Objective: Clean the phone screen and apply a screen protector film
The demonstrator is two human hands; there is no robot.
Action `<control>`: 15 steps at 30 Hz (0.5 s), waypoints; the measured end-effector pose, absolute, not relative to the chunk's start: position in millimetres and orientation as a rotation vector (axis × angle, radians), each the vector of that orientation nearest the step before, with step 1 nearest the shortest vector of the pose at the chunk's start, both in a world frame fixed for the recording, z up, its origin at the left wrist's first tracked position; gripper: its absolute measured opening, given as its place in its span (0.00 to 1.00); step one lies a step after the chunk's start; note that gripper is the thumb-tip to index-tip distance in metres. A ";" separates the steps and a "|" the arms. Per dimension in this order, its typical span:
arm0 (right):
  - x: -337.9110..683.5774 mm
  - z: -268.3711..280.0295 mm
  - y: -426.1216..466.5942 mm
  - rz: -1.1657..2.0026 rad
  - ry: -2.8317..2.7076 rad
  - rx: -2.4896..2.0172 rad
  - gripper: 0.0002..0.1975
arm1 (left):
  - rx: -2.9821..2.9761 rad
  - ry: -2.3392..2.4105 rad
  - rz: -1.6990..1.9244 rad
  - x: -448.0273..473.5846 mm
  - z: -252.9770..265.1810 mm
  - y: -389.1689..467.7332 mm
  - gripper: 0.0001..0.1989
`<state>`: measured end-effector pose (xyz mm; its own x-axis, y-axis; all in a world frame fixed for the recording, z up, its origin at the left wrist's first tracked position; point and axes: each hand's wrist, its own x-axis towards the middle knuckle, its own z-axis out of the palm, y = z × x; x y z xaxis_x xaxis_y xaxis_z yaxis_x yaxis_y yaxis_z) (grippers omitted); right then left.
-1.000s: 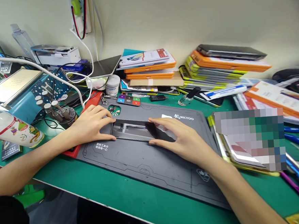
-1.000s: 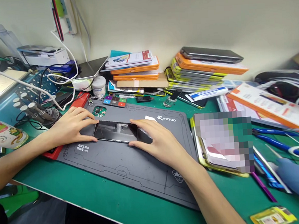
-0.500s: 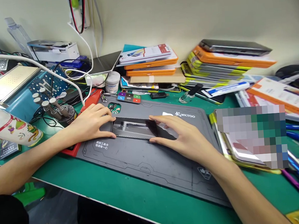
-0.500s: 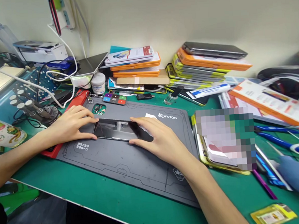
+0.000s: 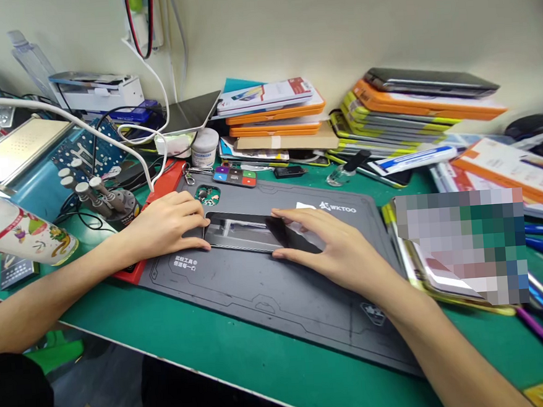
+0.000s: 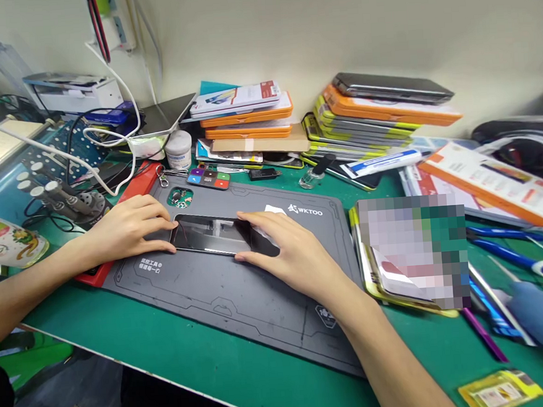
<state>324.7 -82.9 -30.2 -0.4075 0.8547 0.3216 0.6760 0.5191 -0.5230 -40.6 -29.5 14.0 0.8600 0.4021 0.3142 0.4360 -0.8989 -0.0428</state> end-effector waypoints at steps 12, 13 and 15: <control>325.3 -31.3 -83.5 0.380 -2.220 -1.244 0.32 | -2.869 -0.396 -0.459 -38.9 18.9 -30.6 0.15; 325.5 -31.6 -83.5 0.375 -2.222 -1.243 0.33 | -2.866 -0.392 -0.455 -38.8 19.5 -30.8 0.15; 325.5 -32.0 -83.5 0.363 -2.221 -1.239 0.33 | -2.859 -0.383 -0.442 -38.3 20.4 -31.4 0.15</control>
